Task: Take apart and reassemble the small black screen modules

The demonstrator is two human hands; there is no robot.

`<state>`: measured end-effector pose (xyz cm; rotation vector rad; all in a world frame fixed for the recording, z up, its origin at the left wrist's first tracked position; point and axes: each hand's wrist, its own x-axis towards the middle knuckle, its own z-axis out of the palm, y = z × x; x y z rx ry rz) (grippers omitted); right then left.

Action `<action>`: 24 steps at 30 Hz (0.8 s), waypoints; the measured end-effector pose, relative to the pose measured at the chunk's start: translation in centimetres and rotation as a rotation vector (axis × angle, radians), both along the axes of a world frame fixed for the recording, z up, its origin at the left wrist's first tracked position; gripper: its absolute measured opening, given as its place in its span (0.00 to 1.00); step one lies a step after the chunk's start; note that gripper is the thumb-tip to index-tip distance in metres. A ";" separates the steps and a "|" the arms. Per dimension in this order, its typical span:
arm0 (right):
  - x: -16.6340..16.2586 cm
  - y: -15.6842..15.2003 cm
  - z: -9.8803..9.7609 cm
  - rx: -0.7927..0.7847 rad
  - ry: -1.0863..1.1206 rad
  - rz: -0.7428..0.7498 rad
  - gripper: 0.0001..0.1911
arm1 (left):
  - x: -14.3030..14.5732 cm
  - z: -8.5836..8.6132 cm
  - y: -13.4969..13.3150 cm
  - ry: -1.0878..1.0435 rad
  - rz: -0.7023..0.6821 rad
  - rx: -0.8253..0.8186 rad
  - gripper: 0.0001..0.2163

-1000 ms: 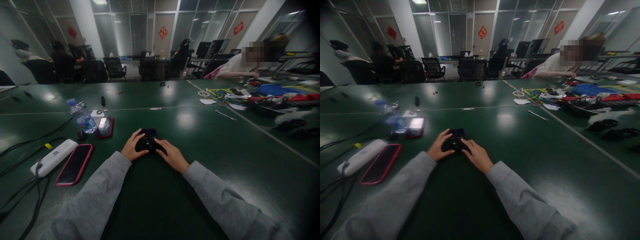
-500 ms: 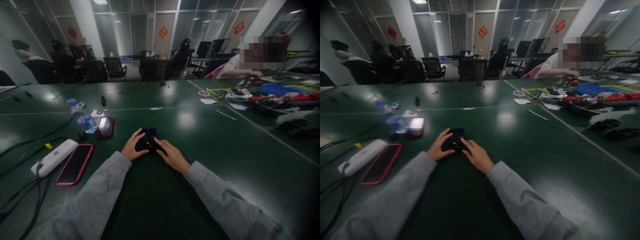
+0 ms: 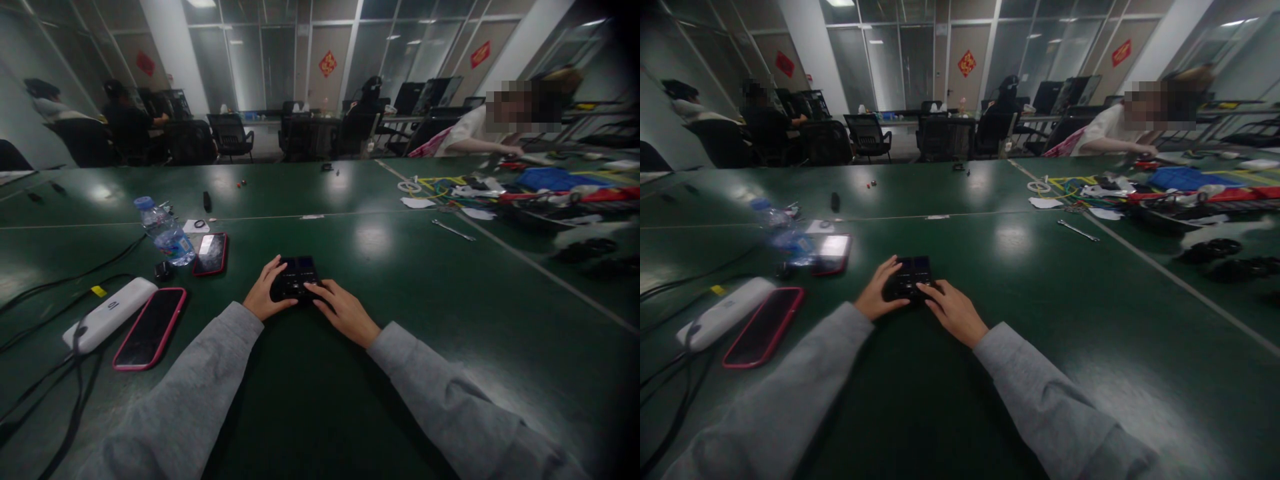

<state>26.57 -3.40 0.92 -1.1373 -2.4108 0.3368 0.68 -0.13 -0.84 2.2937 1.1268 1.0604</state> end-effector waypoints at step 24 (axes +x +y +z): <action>-0.2 0.1 0.0 0.132 0.040 -0.034 0.30 | 0.9 1.3 -1.3 0.371 0.004 0.242 0.29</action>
